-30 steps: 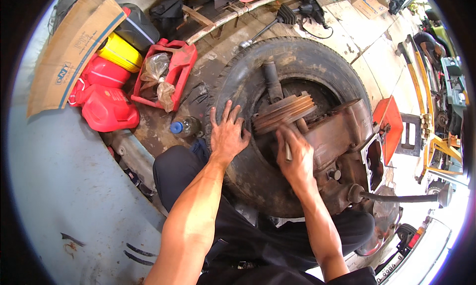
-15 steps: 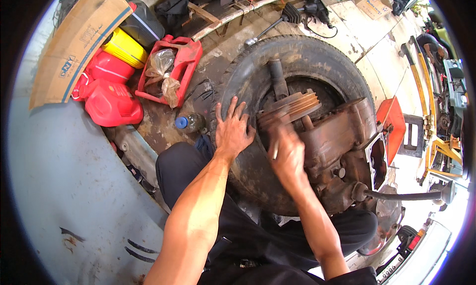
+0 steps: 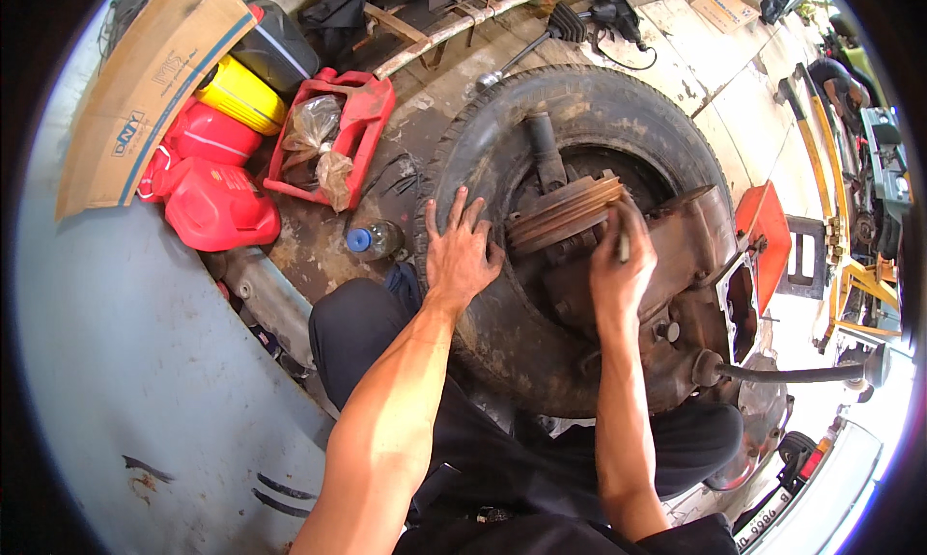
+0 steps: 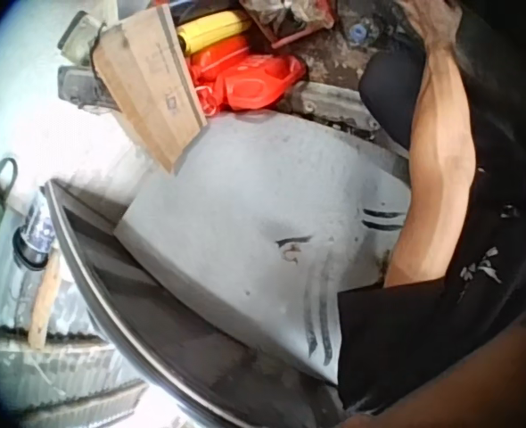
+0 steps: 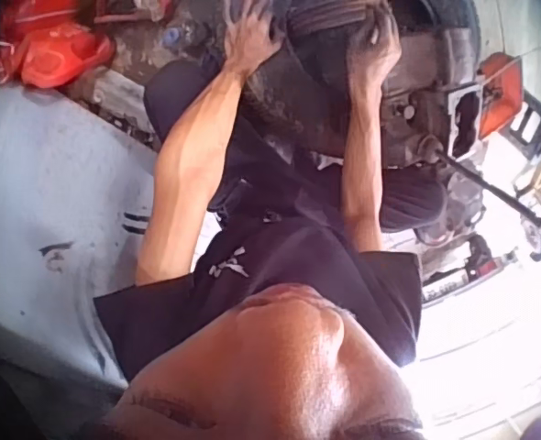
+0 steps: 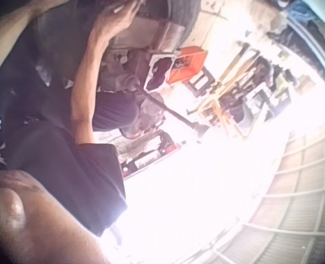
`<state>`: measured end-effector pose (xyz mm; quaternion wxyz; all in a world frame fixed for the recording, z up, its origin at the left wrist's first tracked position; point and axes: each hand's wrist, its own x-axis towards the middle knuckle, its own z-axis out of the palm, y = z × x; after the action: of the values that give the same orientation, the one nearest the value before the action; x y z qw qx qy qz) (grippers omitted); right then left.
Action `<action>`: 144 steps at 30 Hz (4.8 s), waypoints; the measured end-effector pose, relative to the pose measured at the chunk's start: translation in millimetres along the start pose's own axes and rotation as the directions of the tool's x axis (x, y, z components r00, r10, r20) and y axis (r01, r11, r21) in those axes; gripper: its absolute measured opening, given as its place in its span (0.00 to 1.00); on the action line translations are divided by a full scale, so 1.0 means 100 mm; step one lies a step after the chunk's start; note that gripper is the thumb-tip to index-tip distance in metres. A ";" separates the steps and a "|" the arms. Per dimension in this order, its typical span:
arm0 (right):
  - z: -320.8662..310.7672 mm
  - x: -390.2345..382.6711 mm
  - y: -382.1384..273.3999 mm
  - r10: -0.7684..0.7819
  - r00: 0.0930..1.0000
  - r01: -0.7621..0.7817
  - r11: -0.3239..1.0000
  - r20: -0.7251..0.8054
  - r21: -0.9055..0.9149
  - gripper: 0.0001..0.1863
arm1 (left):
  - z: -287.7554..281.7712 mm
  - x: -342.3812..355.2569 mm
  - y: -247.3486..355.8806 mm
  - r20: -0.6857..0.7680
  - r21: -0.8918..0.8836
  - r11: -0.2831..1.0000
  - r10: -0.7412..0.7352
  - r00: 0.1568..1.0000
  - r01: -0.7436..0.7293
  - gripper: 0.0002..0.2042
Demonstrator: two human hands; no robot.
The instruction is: The person sits on the floor and uses a wrench to loosen and remove bolts from a small engine. They then use a screwdriver to pry and remove a component from the engine block. Finally, they use a brush to clean the exposed internal parts of the engine.
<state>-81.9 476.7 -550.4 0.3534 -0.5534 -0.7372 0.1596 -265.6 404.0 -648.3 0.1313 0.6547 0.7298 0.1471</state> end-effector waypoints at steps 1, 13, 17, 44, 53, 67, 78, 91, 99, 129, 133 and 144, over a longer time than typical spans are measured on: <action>-0.02 0.05 0.07 0.071 0.997 -0.072 0.996 -0.030 -0.049 0.13 | 0.00 0.01 0.01 0.003 -0.005 1.000 0.002 1.000 -0.002 0.19; -0.43 0.48 0.29 0.336 0.770 -0.633 0.512 0.542 0.581 0.17 | 0.00 0.02 0.01 0.022 0.021 1.000 -0.009 1.000 0.008 0.19; -0.37 0.69 0.76 0.385 0.770 -0.632 0.573 0.509 0.522 0.17 | 0.02 0.02 0.02 0.008 -0.001 1.000 0.006 1.000 -0.006 0.19; -0.32 0.84 1.18 0.450 0.732 -0.675 0.379 0.511 0.633 0.16 | -0.01 0.02 0.01 -0.002 0.021 1.000 -0.001 1.000 0.001 0.18; -0.32 0.94 1.13 0.523 0.787 -0.617 0.689 0.328 0.380 0.15 | -0.01 0.03 0.06 0.004 0.010 1.000 0.019 1.000 -0.019 0.17; -0.32 0.97 1.09 0.452 0.763 -0.638 0.415 0.461 0.648 0.16 | -0.07 0.02 0.03 0.014 0.036 0.999 0.001 1.000 -0.002 0.19; -0.47 0.86 1.07 0.314 0.872 -0.370 0.925 0.374 0.084 0.19 | -0.10 0.02 0.10 0.017 0.034 0.999 0.005 1.000 -0.006 0.19; -0.71 0.95 0.85 0.212 0.875 -0.226 0.974 0.435 -0.020 0.14 | -0.12 0.02 0.11 0.020 0.029 1.000 -0.001 1.000 0.000 0.19; -0.74 0.99 0.97 0.207 0.891 -0.195 0.978 0.403 -0.070 0.13 | -0.09 0.05 0.11 0.000 0.034 0.999 0.017 1.000 -0.017 0.18; -0.35 1.15 1.17 0.478 0.815 -0.579 0.686 0.327 0.441 0.17 | -0.08 0.08 0.11 -0.003 0.002 1.000 -0.012 1.000 0.012 0.15; -0.22 1.04 1.39 0.538 0.752 -0.654 0.682 0.382 0.327 0.18 | -0.07 0.09 0.12 -0.002 0.006 1.000 -0.008 1.000 0.008 0.15; -0.26 1.08 1.21 0.456 0.878 -0.461 0.888 0.147 -0.006 0.21 | -0.07 0.07 0.11 0.013 0.014 1.000 -0.022 1.000 0.022 0.15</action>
<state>6.5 613.6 -571.0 0.2595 -0.6938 -0.6064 0.2891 -258.8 412.3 -637.5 0.1329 0.6484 0.7371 0.1362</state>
